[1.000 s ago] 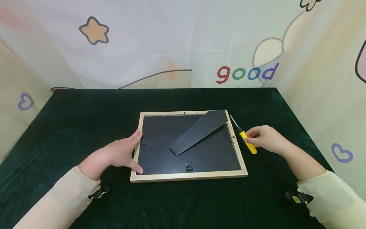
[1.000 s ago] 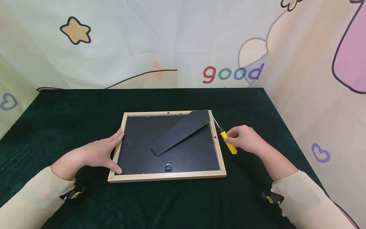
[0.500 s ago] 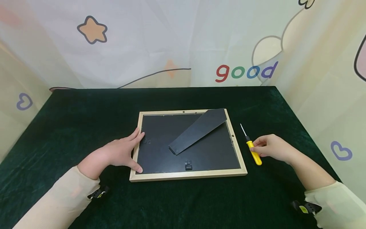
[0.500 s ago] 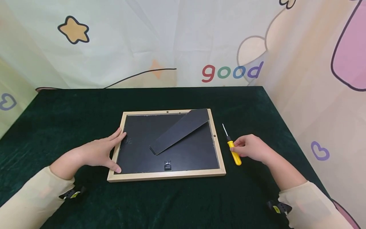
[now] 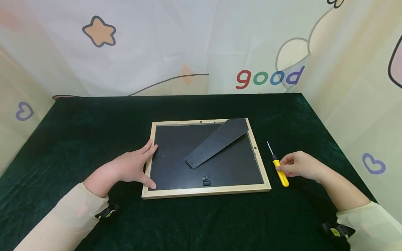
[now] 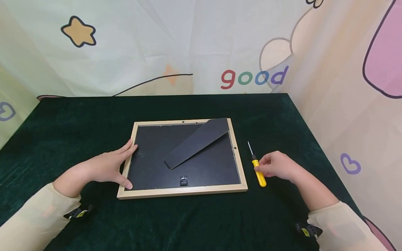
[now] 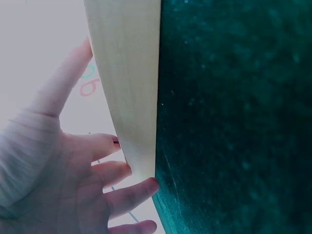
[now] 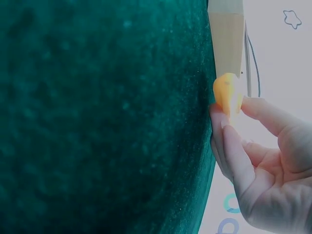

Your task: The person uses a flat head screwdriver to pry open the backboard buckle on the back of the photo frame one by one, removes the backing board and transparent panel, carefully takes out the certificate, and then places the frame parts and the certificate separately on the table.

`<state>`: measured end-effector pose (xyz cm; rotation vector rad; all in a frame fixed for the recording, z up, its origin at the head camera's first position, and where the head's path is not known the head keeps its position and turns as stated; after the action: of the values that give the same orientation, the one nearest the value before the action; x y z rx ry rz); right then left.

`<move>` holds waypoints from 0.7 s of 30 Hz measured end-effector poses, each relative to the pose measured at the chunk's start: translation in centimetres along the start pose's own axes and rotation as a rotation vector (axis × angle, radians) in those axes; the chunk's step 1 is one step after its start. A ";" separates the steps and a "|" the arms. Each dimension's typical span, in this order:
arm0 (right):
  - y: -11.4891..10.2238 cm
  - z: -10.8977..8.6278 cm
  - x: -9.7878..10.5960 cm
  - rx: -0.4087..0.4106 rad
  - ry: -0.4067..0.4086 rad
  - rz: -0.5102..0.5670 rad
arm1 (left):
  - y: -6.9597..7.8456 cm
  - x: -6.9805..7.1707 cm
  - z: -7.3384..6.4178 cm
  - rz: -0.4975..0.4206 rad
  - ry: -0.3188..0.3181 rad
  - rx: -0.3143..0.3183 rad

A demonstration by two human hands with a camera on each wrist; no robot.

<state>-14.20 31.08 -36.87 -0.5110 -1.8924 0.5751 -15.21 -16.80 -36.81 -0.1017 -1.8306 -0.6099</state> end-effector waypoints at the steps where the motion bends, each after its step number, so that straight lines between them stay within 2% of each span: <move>1: 0.0 0.0 0.0 0.000 -0.002 -0.001 | 0.0 0.0 0.0 0.000 0.002 -0.003; 8: 0.0 -0.1 -0.2 -0.004 0.011 -0.037 | 0.1 0.0 -0.1 -0.010 0.016 -0.011; 15: -0.4 -0.1 -0.8 0.025 0.039 -0.156 | 0.2 0.0 -0.1 -0.005 0.018 -0.005; 18: -1.2 0.0 -0.8 0.064 0.102 -0.258 | 0.3 0.0 -0.1 -0.001 0.019 -0.007; 21: -2.3 0.5 -0.4 0.128 0.219 -0.330 | 0.2 0.1 -0.1 -0.001 0.017 -0.004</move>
<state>-14.66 28.90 -35.95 -0.1638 -1.6722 0.4008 -15.07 -16.64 -36.66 -0.0982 -1.8135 -0.6136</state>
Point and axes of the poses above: each hand's wrist, its own z-axis towards the middle knuckle, its own x-axis out of the back of the hand, y = z × x, the point moved 1 cm from there along z, towards the middle knuckle, and after that the axes turned 9 degrees about y, right-handed, at the moved point
